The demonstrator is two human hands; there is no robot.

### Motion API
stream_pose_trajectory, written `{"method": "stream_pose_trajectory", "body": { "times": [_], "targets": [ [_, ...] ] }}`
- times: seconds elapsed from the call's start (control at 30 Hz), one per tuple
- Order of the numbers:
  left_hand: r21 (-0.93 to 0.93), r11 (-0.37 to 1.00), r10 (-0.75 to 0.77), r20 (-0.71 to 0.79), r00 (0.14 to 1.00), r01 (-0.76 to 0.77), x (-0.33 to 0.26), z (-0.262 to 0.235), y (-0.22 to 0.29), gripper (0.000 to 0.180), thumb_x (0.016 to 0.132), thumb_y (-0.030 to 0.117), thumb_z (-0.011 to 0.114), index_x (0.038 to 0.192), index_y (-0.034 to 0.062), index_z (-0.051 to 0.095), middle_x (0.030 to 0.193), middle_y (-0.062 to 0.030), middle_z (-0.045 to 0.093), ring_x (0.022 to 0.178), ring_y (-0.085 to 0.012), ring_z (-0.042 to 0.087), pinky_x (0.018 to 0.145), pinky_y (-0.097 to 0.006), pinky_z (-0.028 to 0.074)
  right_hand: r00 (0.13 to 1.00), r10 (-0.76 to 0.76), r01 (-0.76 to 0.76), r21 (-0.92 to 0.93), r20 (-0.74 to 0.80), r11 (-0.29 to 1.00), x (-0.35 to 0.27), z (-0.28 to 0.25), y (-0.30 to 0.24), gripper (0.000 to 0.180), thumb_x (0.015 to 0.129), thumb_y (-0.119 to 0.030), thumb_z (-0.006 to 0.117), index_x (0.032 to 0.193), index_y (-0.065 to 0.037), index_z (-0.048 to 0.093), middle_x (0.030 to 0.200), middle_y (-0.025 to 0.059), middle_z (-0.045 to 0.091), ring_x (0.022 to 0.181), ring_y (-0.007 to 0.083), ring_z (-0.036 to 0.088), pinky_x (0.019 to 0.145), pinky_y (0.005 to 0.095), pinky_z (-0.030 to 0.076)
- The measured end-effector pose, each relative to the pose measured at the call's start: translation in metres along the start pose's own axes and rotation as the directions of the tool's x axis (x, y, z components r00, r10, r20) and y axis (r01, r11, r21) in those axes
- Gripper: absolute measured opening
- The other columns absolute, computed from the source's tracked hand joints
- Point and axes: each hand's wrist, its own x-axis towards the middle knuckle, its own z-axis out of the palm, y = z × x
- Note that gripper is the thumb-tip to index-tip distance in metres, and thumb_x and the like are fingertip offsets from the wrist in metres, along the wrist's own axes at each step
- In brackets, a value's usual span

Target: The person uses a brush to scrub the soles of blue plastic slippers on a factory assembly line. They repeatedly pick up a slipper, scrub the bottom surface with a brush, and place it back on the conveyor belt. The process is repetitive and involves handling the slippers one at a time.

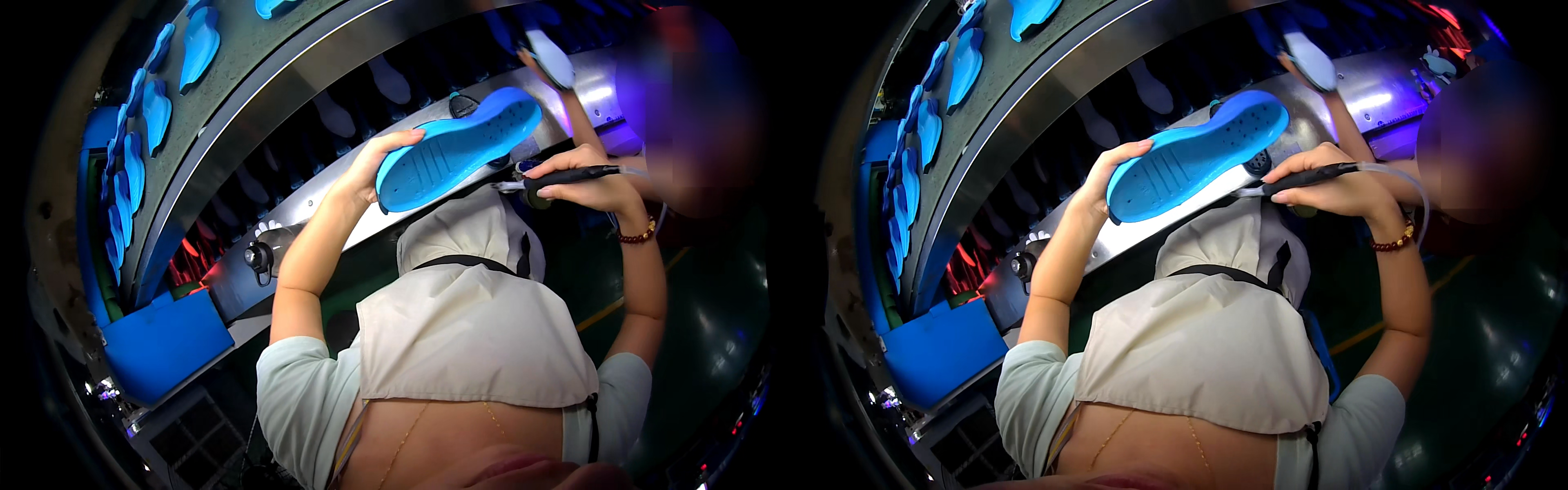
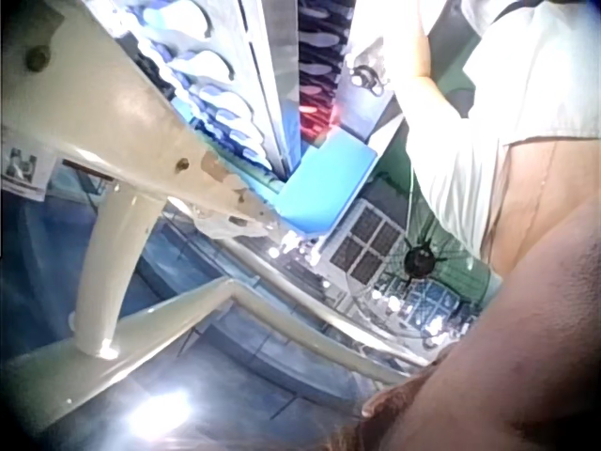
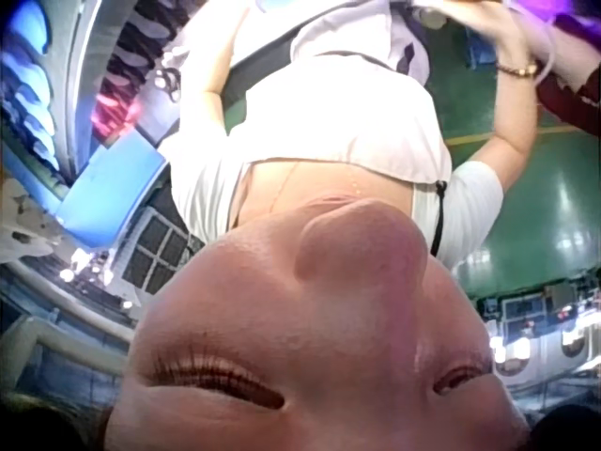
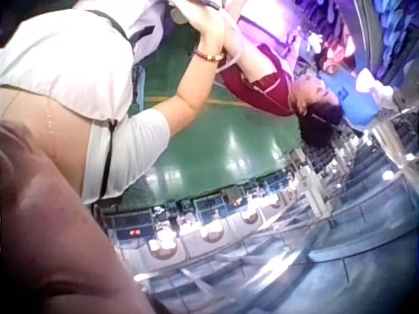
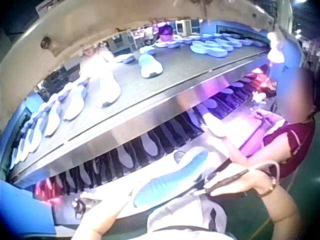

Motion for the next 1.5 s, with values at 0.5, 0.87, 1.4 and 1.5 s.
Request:
{"method": "stream_pose_trajectory", "body": {
  "times": [0.5,0.87,1.4,1.5],
  "targets": [
    [-0.401,0.916,0.042,0.157,0.987,0.025,0.045,0.008,-0.056,0.054,0.08,0.037,0.046,0.121,0.0014,0.04,0.113,-0.0207,0.049,0.099,-0.0353,0.051,0.08,-0.054,0.042,0.35,-0.259,0.242,-0.179,-0.9,0.953,0.072,0.063,0.092,0.016,0.076,-0.011,0.059,0.087,0.0,0.061,0.077,0.0094,0.063,0.067,0.0168,0.06,0.06,0.0254,0.047],
    [-0.303,0.953,-0.011,0.051,0.999,0.026,0.052,0.014,-0.031,0.054,0.079,0.04,0.047,0.118,0.0026,0.043,0.113,-0.0205,0.049,0.099,-0.0349,0.051,0.082,-0.054,0.041,0.739,0.24,0.595,0.777,-0.629,0.206,0.007,0.07,0.065,0.022,0.086,-0.014,0.046,0.098,0.002,0.054,0.082,0.0076,0.059,0.046,0.0073,0.042,0.043,0.0195,0.034],
    [-0.686,0.518,0.664,-0.055,0.746,-0.511,0.235,0.153,0.237,0.071,0.082,0.054,0.027,0.136,0.013,0.006,0.141,-0.0122,0.007,0.129,-0.0312,0.011,0.099,-0.06,0.008,0.704,0.461,0.623,0.782,-0.54,-0.034,-0.008,0.065,0.105,0.017,0.085,-0.013,0.048,0.096,-0.002,0.055,0.082,0.0056,0.06,0.05,0.0091,0.048,0.047,0.0196,0.038],
    [-0.566,0.621,0.613,-0.081,0.786,-0.542,0.261,0.156,0.243,0.077,0.082,0.052,0.029,0.135,0.0075,-0.005,0.142,-0.014,-0.001,0.13,-0.0289,0.007,0.102,-0.055,0.007,0.695,0.495,0.617,0.786,-0.522,-0.038,-0.014,0.061,0.109,0.017,0.084,-0.012,0.047,0.094,-0.001,0.056,0.082,0.0064,0.06,0.051,0.01,0.049,0.05,0.0209,0.039]
  ]
}}
